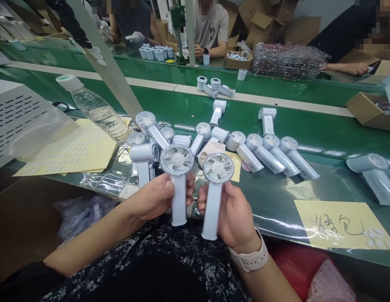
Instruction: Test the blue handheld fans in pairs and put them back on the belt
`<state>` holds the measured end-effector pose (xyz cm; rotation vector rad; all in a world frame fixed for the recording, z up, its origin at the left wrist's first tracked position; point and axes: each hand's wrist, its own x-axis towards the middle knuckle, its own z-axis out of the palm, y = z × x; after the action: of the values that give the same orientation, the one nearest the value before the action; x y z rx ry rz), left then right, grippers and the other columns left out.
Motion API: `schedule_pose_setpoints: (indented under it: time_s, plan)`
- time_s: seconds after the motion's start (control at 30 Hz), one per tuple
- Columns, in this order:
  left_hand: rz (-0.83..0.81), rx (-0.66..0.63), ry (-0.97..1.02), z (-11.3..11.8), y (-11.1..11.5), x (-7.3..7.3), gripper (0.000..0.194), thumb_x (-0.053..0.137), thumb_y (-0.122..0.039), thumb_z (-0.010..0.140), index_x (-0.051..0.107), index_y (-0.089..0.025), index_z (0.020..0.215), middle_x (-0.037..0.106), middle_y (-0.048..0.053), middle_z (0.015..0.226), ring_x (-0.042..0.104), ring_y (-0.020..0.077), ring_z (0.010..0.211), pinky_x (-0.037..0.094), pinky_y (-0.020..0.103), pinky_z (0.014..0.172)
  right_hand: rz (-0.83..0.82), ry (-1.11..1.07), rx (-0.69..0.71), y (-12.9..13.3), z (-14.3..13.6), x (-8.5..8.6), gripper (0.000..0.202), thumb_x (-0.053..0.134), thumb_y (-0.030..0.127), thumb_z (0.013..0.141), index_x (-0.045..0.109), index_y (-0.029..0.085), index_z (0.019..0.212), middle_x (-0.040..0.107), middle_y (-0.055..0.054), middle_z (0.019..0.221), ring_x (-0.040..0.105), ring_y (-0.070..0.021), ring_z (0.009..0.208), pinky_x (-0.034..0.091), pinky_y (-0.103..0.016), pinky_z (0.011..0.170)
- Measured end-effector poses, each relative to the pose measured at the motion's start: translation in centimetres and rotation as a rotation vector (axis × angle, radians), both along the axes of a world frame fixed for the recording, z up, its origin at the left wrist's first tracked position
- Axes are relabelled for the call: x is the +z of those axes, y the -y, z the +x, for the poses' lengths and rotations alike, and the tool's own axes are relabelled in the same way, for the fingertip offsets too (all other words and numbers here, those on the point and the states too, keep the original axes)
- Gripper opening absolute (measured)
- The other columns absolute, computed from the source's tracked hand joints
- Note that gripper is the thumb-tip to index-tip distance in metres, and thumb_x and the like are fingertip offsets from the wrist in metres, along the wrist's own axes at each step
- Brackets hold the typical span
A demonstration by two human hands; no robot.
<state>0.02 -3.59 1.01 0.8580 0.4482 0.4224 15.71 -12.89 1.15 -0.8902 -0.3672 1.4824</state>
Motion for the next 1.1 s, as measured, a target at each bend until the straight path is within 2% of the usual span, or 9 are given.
schedule_pose_setpoints:
  time_s: [0.1,0.23,0.33,0.53,0.7,0.8,0.9,1.0,1.1]
  plan:
    - [-0.019,0.012,0.039,0.0,0.0,0.0,0.042,0.072,-0.051,0.080,0.066,-0.014,0.096,0.067,0.007,0.087,0.064,0.0171,0.077,0.054,0.030,0.073,-0.002,-0.002,0.000,0.1,-0.1,0.2,0.040,0.046,0.049,0.087,0.068,0.019,0.074,0.061,-0.007,0.071,0.050,-0.0179,0.057,0.047,-0.032,0.054]
    - [-0.033,-0.059,0.127,-0.3,-0.1,0.5,0.025,0.067,-0.031,0.089,0.066,-0.017,0.110,0.072,0.010,0.104,0.070,0.0230,0.096,0.056,0.036,0.085,0.022,-0.002,-0.055,0.3,0.4,0.3,0.037,0.049,0.050,0.086,0.070,0.020,0.083,0.063,-0.007,0.072,0.054,-0.0198,0.061,0.048,-0.032,0.052]
    - [0.008,-0.079,0.127,-0.7,-0.3,0.9,0.035,0.067,-0.021,0.088,0.060,-0.021,0.122,0.071,0.010,0.115,0.071,0.0249,0.103,0.055,0.039,0.089,0.100,0.036,-0.123,0.5,0.9,0.0,0.029,0.053,0.047,0.087,0.069,0.024,0.085,0.066,-0.006,0.074,0.060,-0.0210,0.066,0.051,-0.032,0.055]
    - [0.126,-0.043,0.046,-0.7,-0.3,0.5,0.054,0.075,-0.033,0.082,0.052,-0.020,0.129,0.069,0.016,0.122,0.070,0.0301,0.106,0.055,0.046,0.091,0.004,0.126,-0.270,0.5,0.9,-0.7,0.026,0.055,0.044,0.091,0.068,0.027,0.106,0.075,-0.006,0.095,0.070,-0.0245,0.086,0.059,-0.041,0.076]
    - [0.146,-0.028,0.021,-0.7,-0.4,-0.1,0.058,0.078,-0.040,0.079,0.052,-0.022,0.128,0.069,0.015,0.122,0.068,0.0314,0.111,0.057,0.045,0.088,-0.054,0.102,-0.302,0.2,0.2,-0.4,0.030,0.055,0.036,0.094,0.063,0.029,0.121,0.075,-0.003,0.091,0.070,-0.0214,0.081,0.060,-0.036,0.069]
    - [0.155,-0.042,0.023,-0.7,-0.5,-0.2,0.060,0.079,-0.045,0.076,0.053,-0.020,0.124,0.072,0.014,0.113,0.072,0.0285,0.099,0.057,0.041,0.084,-0.099,0.086,-0.329,0.0,0.1,-0.6,0.028,0.055,0.030,0.093,0.065,0.027,0.119,0.075,-0.004,0.090,0.070,-0.0204,0.076,0.059,-0.033,0.064]
    - [0.174,-0.041,-0.004,-0.9,-0.6,-0.1,0.059,0.079,-0.044,0.076,0.052,-0.020,0.122,0.072,0.013,0.111,0.071,0.0274,0.099,0.056,0.041,0.085,-0.084,0.116,-0.332,0.1,0.2,-1.2,0.025,0.054,0.028,0.092,0.067,0.025,0.114,0.075,-0.003,0.085,0.069,-0.0205,0.072,0.059,-0.033,0.061]
    - [0.298,-0.035,-0.106,-1.3,-0.7,0.1,0.054,0.075,-0.040,0.079,0.052,-0.020,0.123,0.071,0.010,0.108,0.070,0.0252,0.099,0.055,0.039,0.085,0.059,0.267,-0.307,0.6,0.5,-1.6,0.027,0.053,0.033,0.093,0.066,0.024,0.114,0.075,-0.006,0.093,0.071,-0.0251,0.081,0.061,-0.040,0.068]
    - [0.640,0.058,-0.231,-1.7,-0.9,0.3,0.045,0.073,-0.031,0.078,0.056,-0.019,0.118,0.071,0.009,0.107,0.069,0.0252,0.097,0.055,0.038,0.083,0.239,0.611,-0.253,1.5,0.6,-1.4,0.037,0.066,0.031,0.087,0.060,0.025,0.123,0.071,-0.009,0.117,0.068,-0.0295,0.106,0.058,-0.045,0.088]
